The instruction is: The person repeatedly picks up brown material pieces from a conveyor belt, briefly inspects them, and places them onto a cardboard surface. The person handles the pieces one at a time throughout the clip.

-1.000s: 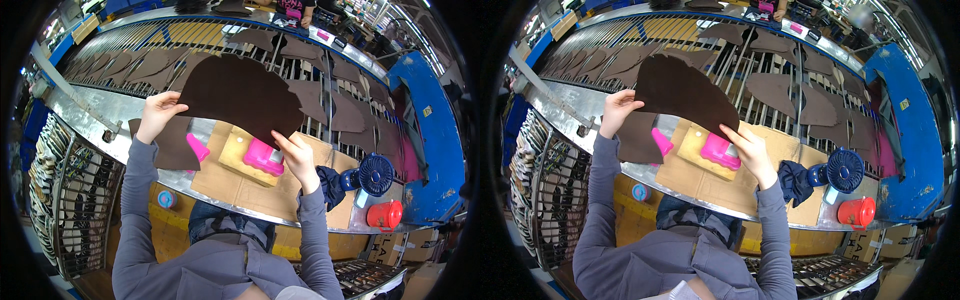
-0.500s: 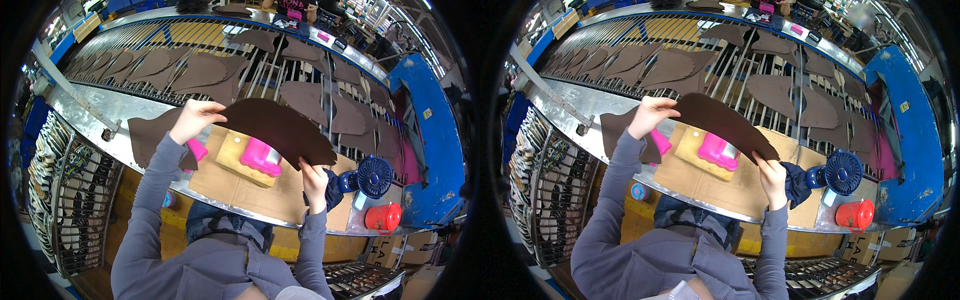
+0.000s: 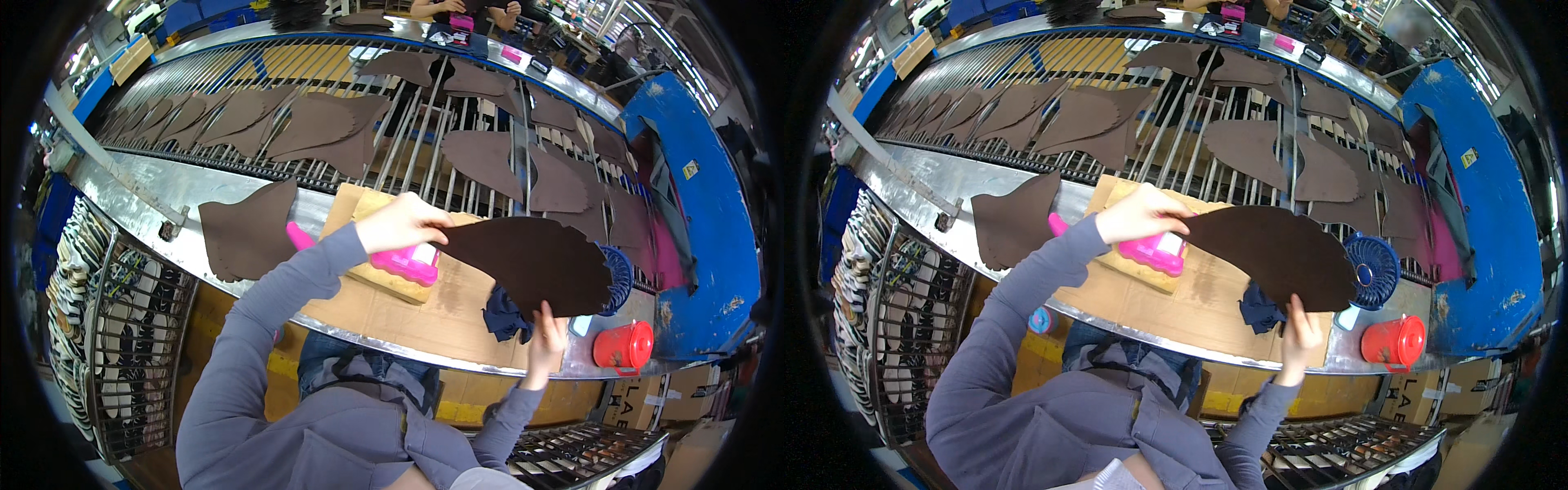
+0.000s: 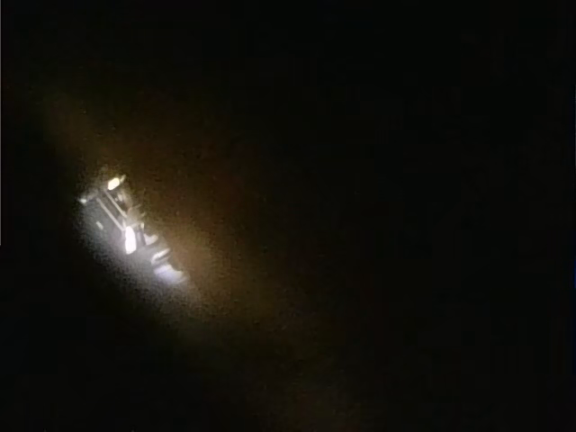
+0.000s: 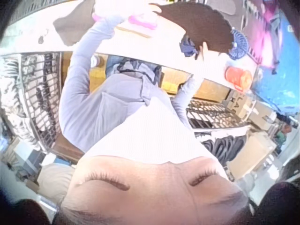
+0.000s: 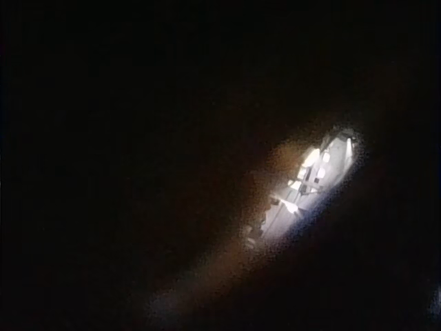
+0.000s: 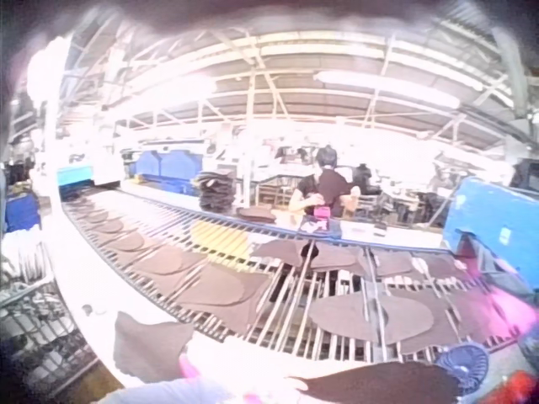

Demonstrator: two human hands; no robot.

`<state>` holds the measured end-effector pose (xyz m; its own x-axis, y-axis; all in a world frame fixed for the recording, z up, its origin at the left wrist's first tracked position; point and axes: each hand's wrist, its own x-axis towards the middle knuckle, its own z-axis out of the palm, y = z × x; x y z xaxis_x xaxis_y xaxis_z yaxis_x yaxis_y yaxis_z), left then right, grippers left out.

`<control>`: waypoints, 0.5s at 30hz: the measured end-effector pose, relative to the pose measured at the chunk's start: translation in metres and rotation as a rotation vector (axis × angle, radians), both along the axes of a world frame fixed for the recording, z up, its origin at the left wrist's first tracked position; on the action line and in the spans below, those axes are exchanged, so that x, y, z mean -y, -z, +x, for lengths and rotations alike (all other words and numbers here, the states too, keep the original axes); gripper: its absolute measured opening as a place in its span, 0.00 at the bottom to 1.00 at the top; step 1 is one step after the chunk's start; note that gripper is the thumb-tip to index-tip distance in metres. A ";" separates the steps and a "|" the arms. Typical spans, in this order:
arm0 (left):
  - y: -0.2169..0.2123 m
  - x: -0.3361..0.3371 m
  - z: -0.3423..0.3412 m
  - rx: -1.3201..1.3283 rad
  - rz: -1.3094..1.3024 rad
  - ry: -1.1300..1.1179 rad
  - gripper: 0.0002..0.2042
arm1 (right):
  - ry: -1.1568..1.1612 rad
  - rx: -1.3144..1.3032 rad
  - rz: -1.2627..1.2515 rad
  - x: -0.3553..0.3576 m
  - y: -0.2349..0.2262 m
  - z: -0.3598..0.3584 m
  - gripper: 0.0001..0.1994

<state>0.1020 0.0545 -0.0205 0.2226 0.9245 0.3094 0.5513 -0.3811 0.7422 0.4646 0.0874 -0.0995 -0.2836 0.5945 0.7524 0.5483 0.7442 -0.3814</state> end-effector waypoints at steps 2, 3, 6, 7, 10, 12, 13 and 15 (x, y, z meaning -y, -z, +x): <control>-0.002 -0.010 0.017 -0.130 0.042 0.052 0.10 | 0.035 0.052 0.038 -0.002 -0.028 0.023 0.17; -0.003 -0.017 0.025 -0.119 0.048 0.102 0.08 | 0.061 0.081 0.028 0.000 -0.045 0.036 0.16; -0.018 -0.037 0.039 -0.020 -0.001 0.156 0.08 | 0.056 0.068 0.045 -0.010 -0.093 0.056 0.15; -0.029 -0.044 0.037 0.005 -0.052 0.146 0.08 | 0.076 0.064 -0.012 -0.017 -0.105 0.056 0.14; -0.020 -0.083 0.010 0.259 -0.077 0.038 0.12 | 0.080 0.043 -0.037 -0.048 -0.143 0.011 0.12; -0.011 -0.112 -0.016 0.385 -0.227 -0.053 0.14 | 0.014 0.083 -0.166 -0.093 -0.141 -0.016 0.14; -0.015 -0.122 -0.027 0.445 -0.329 -0.074 0.16 | -0.019 0.049 -0.266 -0.111 -0.140 -0.033 0.14; 0.023 -0.152 -0.070 0.429 -0.432 -0.115 0.17 | -0.217 0.082 -0.395 -0.163 -0.124 -0.069 0.15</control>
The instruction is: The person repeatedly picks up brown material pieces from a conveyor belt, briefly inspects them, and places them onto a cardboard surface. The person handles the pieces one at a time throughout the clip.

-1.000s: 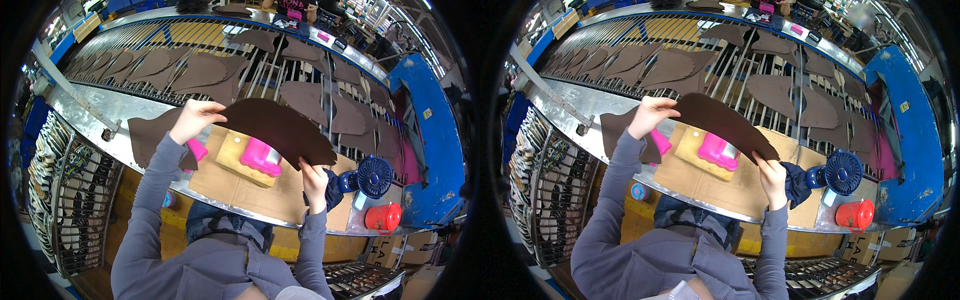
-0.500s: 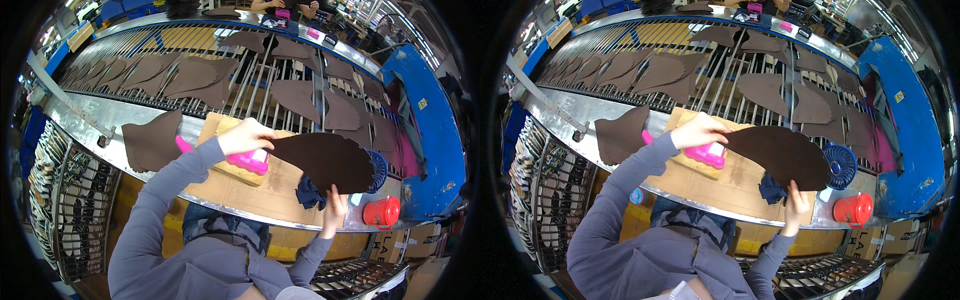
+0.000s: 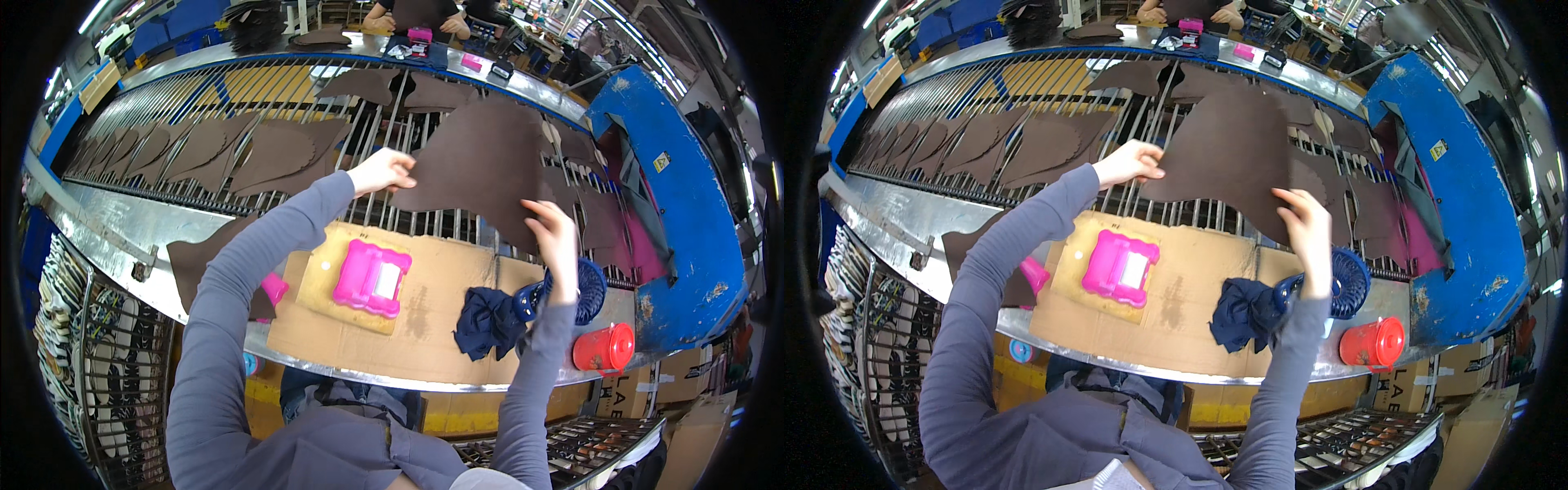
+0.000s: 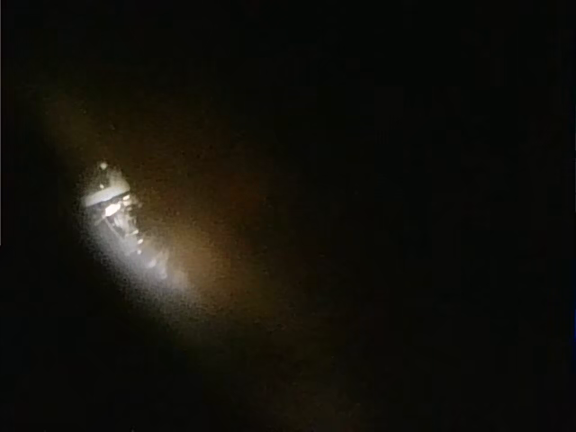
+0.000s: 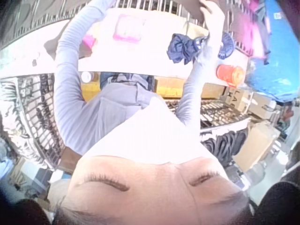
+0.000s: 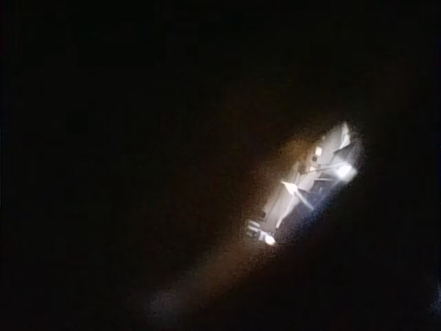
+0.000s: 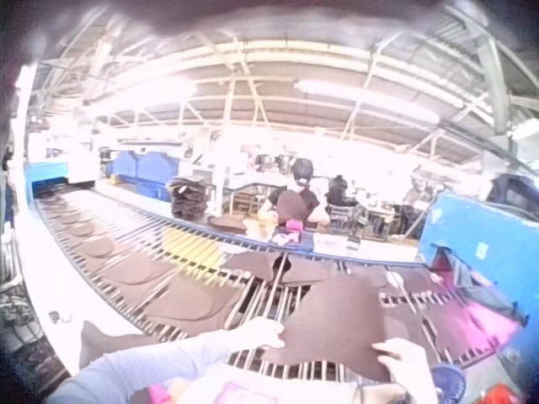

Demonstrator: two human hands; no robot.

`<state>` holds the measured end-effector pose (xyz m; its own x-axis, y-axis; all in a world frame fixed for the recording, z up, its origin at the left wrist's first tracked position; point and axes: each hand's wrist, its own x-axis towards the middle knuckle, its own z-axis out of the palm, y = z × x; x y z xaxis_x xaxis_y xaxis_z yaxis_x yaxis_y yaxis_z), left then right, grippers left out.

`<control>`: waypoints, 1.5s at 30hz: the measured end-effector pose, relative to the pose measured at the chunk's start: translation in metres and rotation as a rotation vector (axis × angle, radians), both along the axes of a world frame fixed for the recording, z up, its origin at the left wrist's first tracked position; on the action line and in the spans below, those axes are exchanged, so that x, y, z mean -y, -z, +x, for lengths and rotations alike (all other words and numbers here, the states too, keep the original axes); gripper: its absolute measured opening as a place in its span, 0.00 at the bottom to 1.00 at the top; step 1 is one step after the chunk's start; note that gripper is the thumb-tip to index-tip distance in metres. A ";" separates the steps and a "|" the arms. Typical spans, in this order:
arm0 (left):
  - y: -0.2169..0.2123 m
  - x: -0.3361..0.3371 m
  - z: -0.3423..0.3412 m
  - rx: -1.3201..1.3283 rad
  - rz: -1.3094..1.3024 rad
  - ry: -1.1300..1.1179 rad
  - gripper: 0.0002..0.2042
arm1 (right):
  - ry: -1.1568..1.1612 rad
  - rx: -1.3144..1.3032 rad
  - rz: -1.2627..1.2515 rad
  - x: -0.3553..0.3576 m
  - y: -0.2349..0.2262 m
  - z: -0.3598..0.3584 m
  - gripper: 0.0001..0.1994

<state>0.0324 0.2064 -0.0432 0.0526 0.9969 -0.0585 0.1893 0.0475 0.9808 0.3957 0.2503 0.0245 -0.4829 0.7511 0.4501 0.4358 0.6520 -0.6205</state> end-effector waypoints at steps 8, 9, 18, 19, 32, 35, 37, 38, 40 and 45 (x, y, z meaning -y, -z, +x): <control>0.100 -0.039 -0.044 -0.023 -0.349 -0.152 0.30 | -0.071 0.356 -0.284 -0.131 0.125 -0.083 0.18; 0.104 -0.048 -0.037 0.007 -0.365 -0.117 0.30 | -0.028 0.349 -0.352 -0.137 0.135 -0.076 0.18; 0.118 -0.023 -0.051 -0.293 -0.271 0.036 0.33 | 0.126 0.478 -0.061 -0.103 0.138 -0.082 0.18; 0.106 -0.005 -0.062 -0.274 -0.161 0.036 0.33 | 0.110 0.406 -0.025 -0.093 0.123 -0.080 0.16; 0.107 0.419 -0.136 -0.698 -0.616 -1.302 0.43 | -0.025 0.135 -0.074 0.107 0.032 0.000 0.12; 0.130 0.430 -0.114 -0.691 -0.537 -1.273 0.47 | -0.006 0.127 -0.109 0.126 0.032 -0.006 0.12; 0.123 0.406 -0.093 -0.816 -0.696 -1.348 0.46 | -0.007 0.105 -0.092 0.135 0.031 -0.014 0.12; 0.119 0.397 -0.092 -0.802 -0.765 -1.398 0.44 | -0.004 0.103 -0.078 0.140 0.032 -0.017 0.12; 0.135 0.406 -0.112 -0.599 -0.690 -1.400 0.37 | -0.003 0.095 -0.048 0.150 0.030 -0.026 0.13; 0.128 0.412 -0.124 0.251 0.029 -1.357 0.17 | -0.175 0.098 -0.077 0.188 0.006 -0.052 0.13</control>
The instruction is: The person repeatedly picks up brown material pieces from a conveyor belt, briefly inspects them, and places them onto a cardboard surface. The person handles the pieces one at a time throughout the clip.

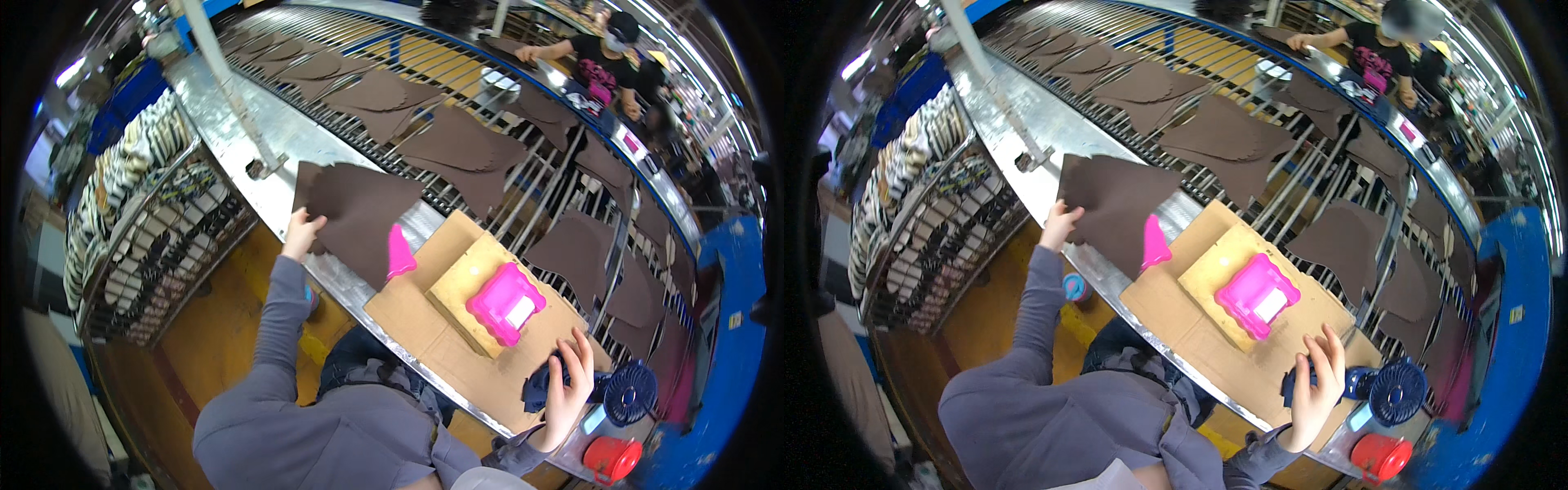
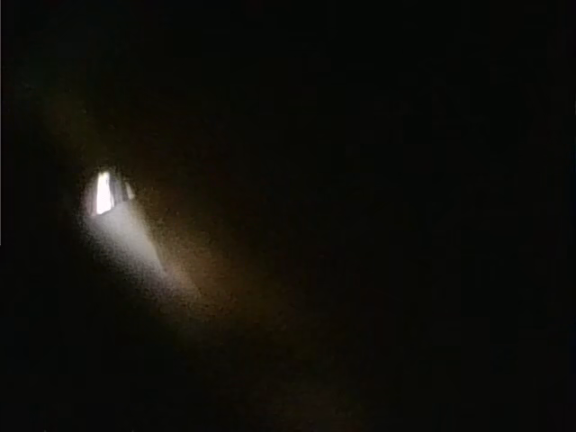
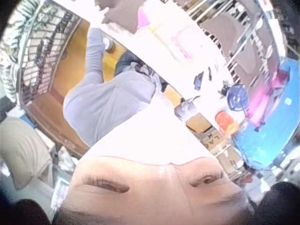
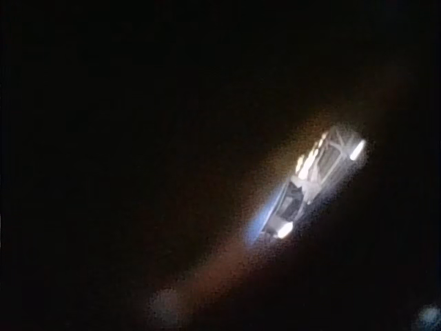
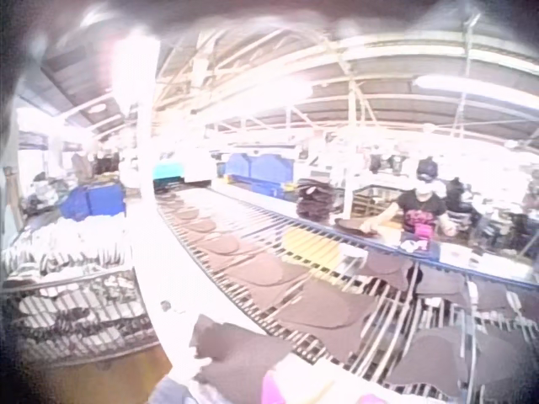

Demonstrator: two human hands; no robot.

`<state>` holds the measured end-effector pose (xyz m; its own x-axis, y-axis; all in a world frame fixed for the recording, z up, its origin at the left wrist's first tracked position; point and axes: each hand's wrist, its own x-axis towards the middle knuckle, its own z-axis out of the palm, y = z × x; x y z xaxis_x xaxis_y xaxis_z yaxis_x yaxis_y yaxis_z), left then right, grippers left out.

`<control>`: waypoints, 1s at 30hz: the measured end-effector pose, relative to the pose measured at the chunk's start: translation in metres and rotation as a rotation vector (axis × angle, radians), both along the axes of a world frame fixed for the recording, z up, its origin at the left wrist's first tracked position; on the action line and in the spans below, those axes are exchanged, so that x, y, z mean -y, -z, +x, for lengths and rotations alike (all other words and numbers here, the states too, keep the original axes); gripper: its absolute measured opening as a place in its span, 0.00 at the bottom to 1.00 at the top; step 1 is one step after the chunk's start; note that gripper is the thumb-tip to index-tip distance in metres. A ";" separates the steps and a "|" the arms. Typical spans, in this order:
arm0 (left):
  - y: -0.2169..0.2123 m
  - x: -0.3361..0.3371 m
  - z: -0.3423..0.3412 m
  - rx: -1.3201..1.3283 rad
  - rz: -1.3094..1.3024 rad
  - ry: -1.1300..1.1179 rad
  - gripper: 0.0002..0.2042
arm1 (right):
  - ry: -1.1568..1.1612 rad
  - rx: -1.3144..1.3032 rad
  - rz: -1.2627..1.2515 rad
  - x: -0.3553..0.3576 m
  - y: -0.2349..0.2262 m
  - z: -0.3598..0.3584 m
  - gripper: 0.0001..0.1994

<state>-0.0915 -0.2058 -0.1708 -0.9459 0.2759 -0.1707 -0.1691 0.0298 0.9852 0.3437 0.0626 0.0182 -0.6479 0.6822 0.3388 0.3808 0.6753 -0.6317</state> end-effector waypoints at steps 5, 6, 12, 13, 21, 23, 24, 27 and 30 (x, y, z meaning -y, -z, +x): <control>-0.139 0.010 -0.006 -0.556 -0.211 0.032 0.16 | -0.185 -0.051 0.017 0.007 -0.031 -0.023 0.17; -0.184 -0.009 0.020 -0.599 -0.083 0.053 0.16 | -0.248 -0.042 0.135 0.006 -0.039 -0.034 0.17; -0.276 -0.044 0.065 -0.820 0.166 0.504 0.16 | -0.556 -0.090 0.329 -0.004 -0.066 -0.113 0.18; -0.278 -0.055 0.074 -0.775 0.266 0.542 0.18 | -0.605 -0.077 0.235 -0.007 -0.062 -0.116 0.17; -0.179 -0.115 0.106 -0.469 0.261 0.767 0.14 | -0.363 -0.205 -0.021 -0.027 -0.029 -0.079 0.13; -0.173 -0.127 0.108 -0.456 0.212 0.692 0.12 | -0.381 -0.069 -0.017 -0.038 -0.020 -0.073 0.15; -0.176 -0.133 0.105 -0.512 0.203 0.693 0.12 | -0.378 0.027 -0.005 -0.043 -0.017 -0.071 0.16; -0.183 -0.143 0.100 -0.627 0.156 0.672 0.12 | -0.363 0.161 0.037 -0.045 -0.008 -0.069 0.21; -0.190 -0.145 0.092 -0.727 0.106 0.677 0.11 | -0.409 0.038 0.067 -0.051 0.007 -0.072 0.22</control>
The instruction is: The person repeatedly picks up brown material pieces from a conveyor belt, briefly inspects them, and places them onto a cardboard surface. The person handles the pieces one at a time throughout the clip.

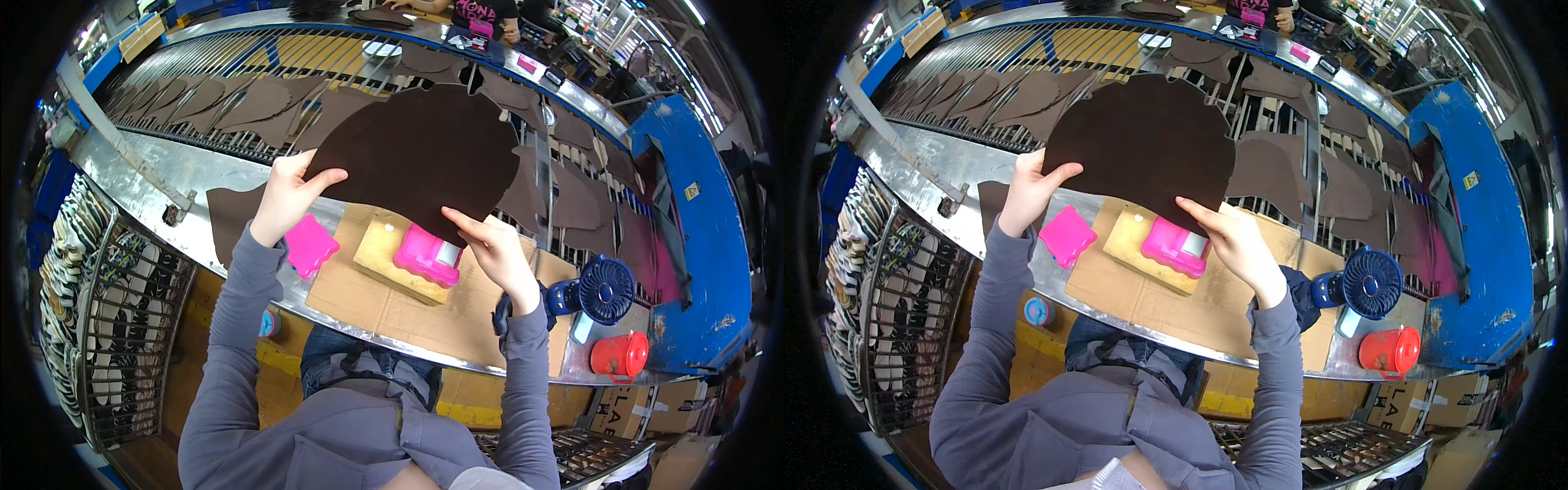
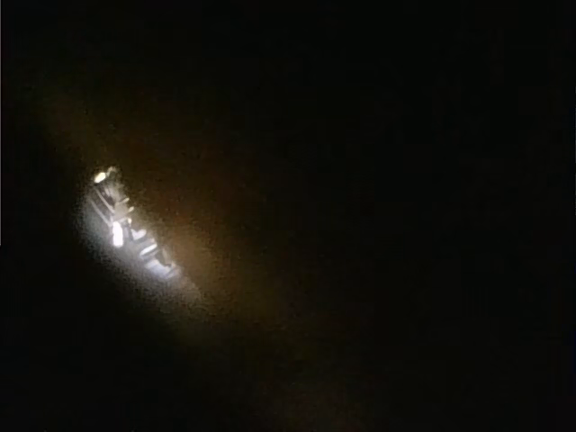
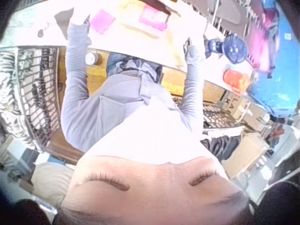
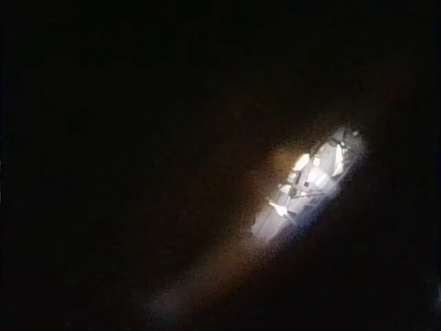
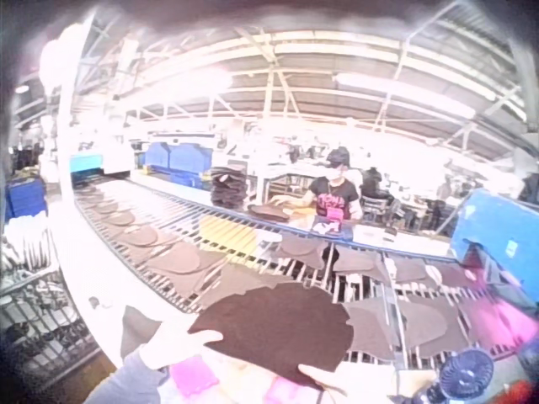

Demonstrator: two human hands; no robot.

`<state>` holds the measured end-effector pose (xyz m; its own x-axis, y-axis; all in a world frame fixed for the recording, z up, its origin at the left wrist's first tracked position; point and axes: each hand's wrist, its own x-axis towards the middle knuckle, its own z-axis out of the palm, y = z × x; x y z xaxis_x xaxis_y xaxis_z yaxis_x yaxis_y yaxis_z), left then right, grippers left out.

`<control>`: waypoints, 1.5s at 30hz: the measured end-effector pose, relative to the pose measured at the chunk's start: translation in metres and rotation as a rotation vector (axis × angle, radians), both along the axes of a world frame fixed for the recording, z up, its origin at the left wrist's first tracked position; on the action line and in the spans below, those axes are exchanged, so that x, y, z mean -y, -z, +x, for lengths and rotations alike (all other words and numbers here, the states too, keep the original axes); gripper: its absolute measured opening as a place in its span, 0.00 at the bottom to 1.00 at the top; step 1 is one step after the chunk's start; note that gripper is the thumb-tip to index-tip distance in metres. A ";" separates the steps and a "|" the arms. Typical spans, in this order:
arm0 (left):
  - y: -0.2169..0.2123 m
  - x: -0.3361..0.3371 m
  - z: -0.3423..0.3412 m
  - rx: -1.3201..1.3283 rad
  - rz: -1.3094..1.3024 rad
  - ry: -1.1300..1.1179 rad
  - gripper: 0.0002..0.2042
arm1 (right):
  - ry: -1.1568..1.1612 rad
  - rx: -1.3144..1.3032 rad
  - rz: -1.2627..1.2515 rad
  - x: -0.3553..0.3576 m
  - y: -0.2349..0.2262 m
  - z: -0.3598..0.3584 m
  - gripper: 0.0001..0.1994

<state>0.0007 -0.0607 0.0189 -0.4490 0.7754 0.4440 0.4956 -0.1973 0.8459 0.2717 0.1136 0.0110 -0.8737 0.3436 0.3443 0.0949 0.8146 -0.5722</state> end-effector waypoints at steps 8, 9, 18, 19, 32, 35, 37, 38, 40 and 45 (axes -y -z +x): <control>-0.012 0.007 -0.011 -0.084 -0.023 -0.003 0.10 | -0.047 -0.060 -0.012 0.004 0.007 -0.014 0.22; -0.011 0.008 -0.012 -0.080 -0.024 0.001 0.10 | -0.044 -0.050 0.001 0.003 0.008 -0.014 0.22; 0.003 -0.009 -0.005 -0.051 -0.069 0.075 0.12 | -0.010 -0.056 0.034 0.003 0.007 0.008 0.24; 0.005 -0.013 -0.002 -0.034 -0.070 0.096 0.12 | 0.003 -0.038 0.046 0.003 0.008 0.015 0.26; 0.038 -0.084 0.062 -0.072 -0.254 0.414 0.13 | 0.319 -0.031 0.132 0.009 0.072 0.107 0.19; 0.033 -0.102 0.081 -0.173 -0.181 0.526 0.14 | 0.400 -0.073 0.107 0.011 0.097 0.133 0.24; 0.033 -0.112 0.096 -0.243 -0.126 0.580 0.15 | 0.458 -0.110 0.118 0.012 0.101 0.152 0.21; 0.030 -0.117 0.104 -0.230 -0.174 0.623 0.16 | 0.476 -0.119 0.138 0.012 0.095 0.162 0.19; 0.022 -0.125 0.122 -0.236 -0.155 0.706 0.16 | 0.531 -0.057 0.276 0.015 0.071 0.180 0.17; 0.025 -0.156 0.150 -0.361 -0.049 0.780 0.15 | 0.613 0.119 0.217 0.007 0.007 0.222 0.21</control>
